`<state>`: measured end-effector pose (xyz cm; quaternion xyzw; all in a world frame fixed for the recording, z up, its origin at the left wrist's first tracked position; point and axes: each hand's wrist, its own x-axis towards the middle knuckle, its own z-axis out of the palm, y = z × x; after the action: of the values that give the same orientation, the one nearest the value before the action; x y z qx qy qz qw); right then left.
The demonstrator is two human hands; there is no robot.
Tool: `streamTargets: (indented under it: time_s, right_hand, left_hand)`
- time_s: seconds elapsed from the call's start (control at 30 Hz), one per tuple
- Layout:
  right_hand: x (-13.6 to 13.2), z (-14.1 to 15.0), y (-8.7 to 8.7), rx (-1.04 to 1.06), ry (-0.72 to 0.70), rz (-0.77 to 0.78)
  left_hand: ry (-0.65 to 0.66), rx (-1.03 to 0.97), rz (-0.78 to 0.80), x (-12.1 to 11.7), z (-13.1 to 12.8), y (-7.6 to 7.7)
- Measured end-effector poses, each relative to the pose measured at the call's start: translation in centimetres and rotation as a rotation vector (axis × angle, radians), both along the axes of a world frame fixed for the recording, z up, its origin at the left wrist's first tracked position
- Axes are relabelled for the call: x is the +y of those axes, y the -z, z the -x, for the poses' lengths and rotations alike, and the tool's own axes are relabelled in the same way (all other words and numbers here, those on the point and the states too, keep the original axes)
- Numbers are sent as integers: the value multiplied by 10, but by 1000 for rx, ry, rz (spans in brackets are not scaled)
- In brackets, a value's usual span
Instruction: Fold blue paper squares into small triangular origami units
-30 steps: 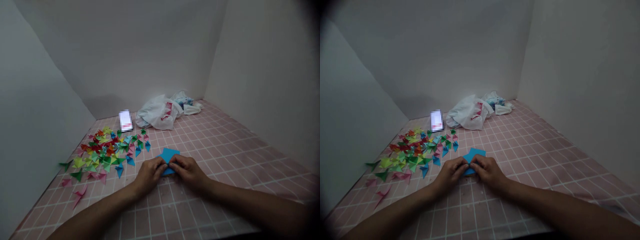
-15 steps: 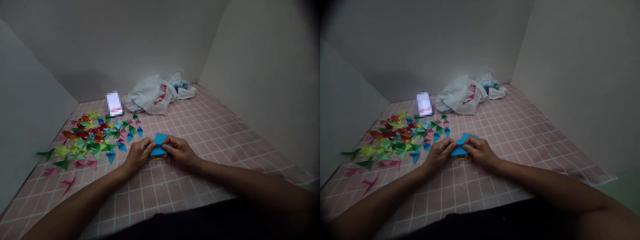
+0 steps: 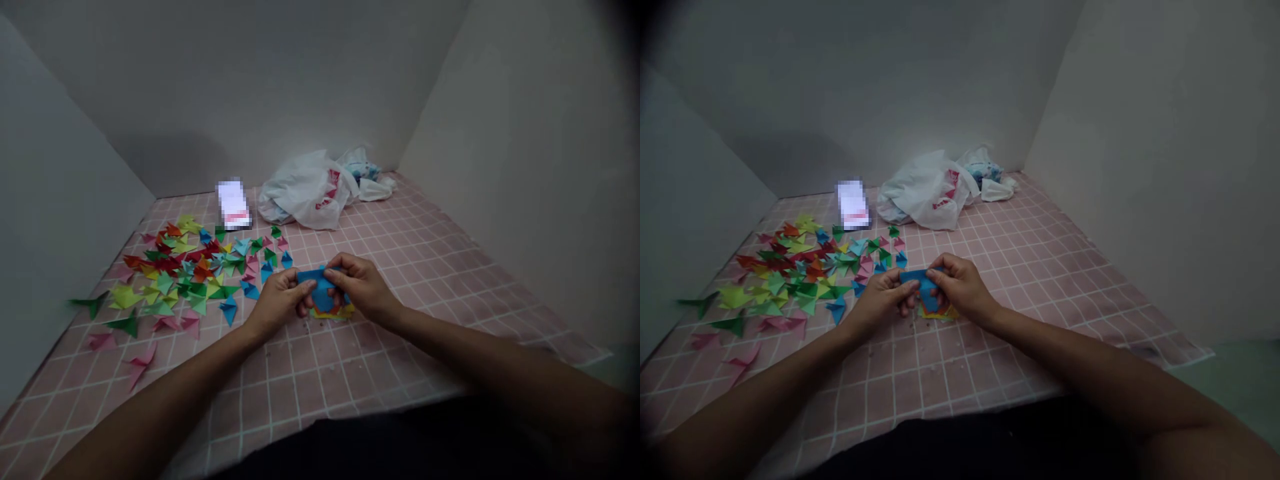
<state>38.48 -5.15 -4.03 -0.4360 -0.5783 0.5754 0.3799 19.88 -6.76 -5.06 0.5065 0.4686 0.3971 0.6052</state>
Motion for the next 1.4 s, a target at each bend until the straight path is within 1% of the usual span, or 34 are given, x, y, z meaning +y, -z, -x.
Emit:
streamTargets:
  time_s: [0.1, 0.17, 0.23, 0.3, 0.37, 0.47, 0.53, 0.6, 0.67, 0.77, 0.8, 0.87, 0.93, 1.07, 1.1, 1.27, 1.33, 1.4]
  right_hand:
    - [11, 7, -2, -29, 6, -18]
    - [16, 9, -2, -45, -52, -28]
    - [17, 8, 0, -53, -129, -13]
    - [18, 6, 3, -46, -150, 23]
    - [18, 4, 6, -25, -102, 54]
    - [20, 1, 9, 16, -1, 29]
    - [21, 1, 12, 67, 73, 7]
    - [20, 2, 14, 111, 100, 31]
    - [16, 4, 17, 122, 42, 95]
    - [10, 6, 19, 97, -97, 190]
    - [8, 6, 19, 95, -114, 201]
    - [7, 4, 18, 111, -99, 199]
    - [8, 2, 17, 121, -92, 207]
    - [9, 1, 16, 57, -226, 240]
    - [8, 1, 16, 56, -239, 247]
    - [9, 1, 18, 97, -165, 316]
    - [11, 0, 17, 91, -107, 288]
    - [14, -2, 17, 86, -2, 225]
  left_hand:
    - [-40, 19, -29, 5, 7, 2]
    - [-48, 80, -82, 9, 12, 4]
    - [-26, 136, -129, 12, 14, 5]
    - [-4, 165, -144, 13, 15, 5]
    - [-18, 171, -136, 13, 13, 5]
    - [-58, 134, -68, 10, 9, 5]
    - [-104, 114, -51, 8, 6, 5]
    - [-162, 94, -62, 6, 5, 5]
    - [-197, 55, -52, 4, 3, 5]
    - [-168, 28, -8, 1, 2, 3]
    - [-142, 39, 0, 0, 1, 3]
    - [-79, 69, 10, 0, 1, 2]
    - [-50, 79, 24, 1, 1, 1]
    - [-95, 61, 38, 4, 2, 1]
    - [-110, 49, 49, 5, 2, 2]
    - [-230, -18, 90, 3, 3, 3]
    - [-231, -9, 88, 3, 3, 3]
    - [-214, 25, 78, 3, 4, 4]
